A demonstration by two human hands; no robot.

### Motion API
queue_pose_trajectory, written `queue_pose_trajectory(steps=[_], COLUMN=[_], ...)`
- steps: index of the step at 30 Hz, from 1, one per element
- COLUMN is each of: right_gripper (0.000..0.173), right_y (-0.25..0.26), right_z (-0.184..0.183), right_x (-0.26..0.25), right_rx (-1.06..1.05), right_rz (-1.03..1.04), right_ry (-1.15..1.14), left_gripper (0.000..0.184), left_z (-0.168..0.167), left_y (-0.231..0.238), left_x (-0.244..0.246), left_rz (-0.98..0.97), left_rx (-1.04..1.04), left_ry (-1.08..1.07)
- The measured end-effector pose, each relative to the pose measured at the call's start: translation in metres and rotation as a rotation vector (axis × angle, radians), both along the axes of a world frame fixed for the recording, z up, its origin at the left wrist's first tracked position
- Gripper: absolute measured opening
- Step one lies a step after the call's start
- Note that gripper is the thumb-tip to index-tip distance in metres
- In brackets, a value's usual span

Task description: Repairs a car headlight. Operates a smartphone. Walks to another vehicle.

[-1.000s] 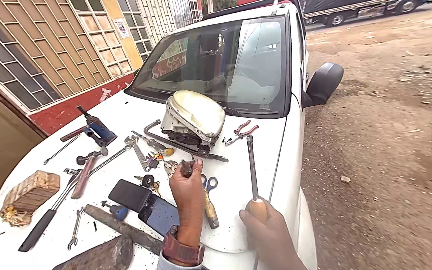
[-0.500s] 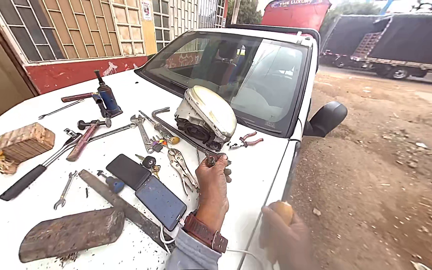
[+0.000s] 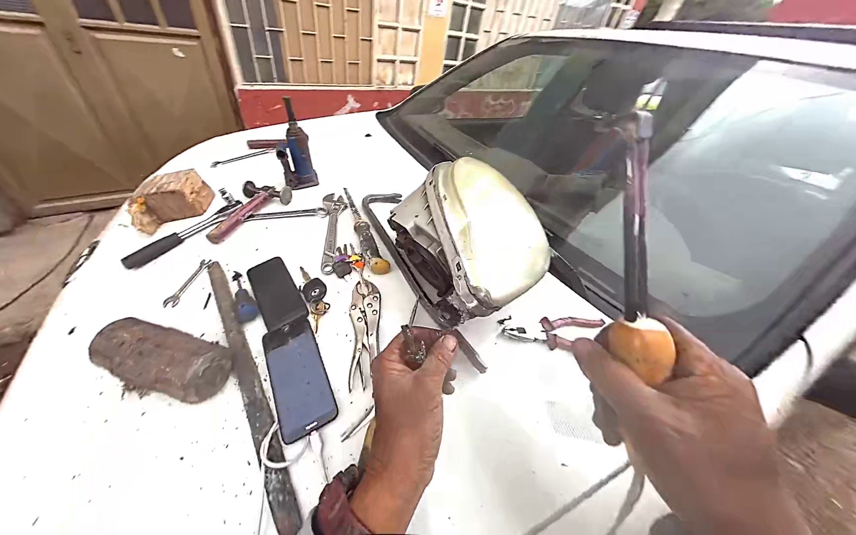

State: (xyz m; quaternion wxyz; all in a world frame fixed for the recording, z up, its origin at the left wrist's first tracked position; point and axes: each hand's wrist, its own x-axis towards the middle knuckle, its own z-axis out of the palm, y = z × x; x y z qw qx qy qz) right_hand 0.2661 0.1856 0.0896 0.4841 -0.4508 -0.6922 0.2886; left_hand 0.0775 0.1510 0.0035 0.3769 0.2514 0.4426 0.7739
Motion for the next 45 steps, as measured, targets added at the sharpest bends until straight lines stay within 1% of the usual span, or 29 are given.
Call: queue_pose_trajectory(steps=[3, 6, 11, 14, 17, 21, 25, 35, 45], right_gripper=[0.024, 0.029, 0.034, 0.037, 0.036, 0.033, 0.031, 0.030, 0.030], right_y=[0.032, 0.056, 0.071, 0.074, 0.076, 0.079, 0.082, 0.087, 0.086], right_z=[0.019, 0.035, 0.058, 0.061, 0.060, 0.059, 0.057, 0.061, 0.066], right_x=[-0.015, -0.038, -0.076, -0.088, -0.093, -0.097, -0.100, -0.102, -0.105], right_rx=[0.000, 0.022, 0.121, 0.159, 0.149, 0.100, 0.058, 0.000, -0.051], right_rz=[0.144, 0.239, 0.222, 0.200, 0.178, 0.162, 0.160, 0.198, 0.198], right_ry=[-0.055, -0.184, -0.403, -0.509, -0.575, -0.604, -0.610, -0.634, -0.669], left_gripper=[0.015, 0.019, 0.016, 0.023, 0.029, 0.034, 0.033, 0.035, 0.025], left_z=[-0.011, -0.015, -0.014, -0.015, -0.014, -0.010, -0.008, -0.002, 0.017], left_y=[0.008, 0.011, 0.013, 0.012, 0.011, 0.012, 0.015, 0.021, 0.025], left_x=[0.009, 0.008, -0.007, -0.018, -0.029, -0.042, -0.053, -0.069, -0.088], left_rz=[0.228, 0.307, 0.366, 0.440, 0.492, 0.469, 0.476, 0.523, 0.554], left_rx=[0.046, 0.058, 0.052, -0.020, -0.026, -0.001, 0.032, 0.110, 0.272], left_ry=[0.256, 0.450, 0.769, 0.992, 1.179, 1.299, 1.405, 1.541, 1.836])
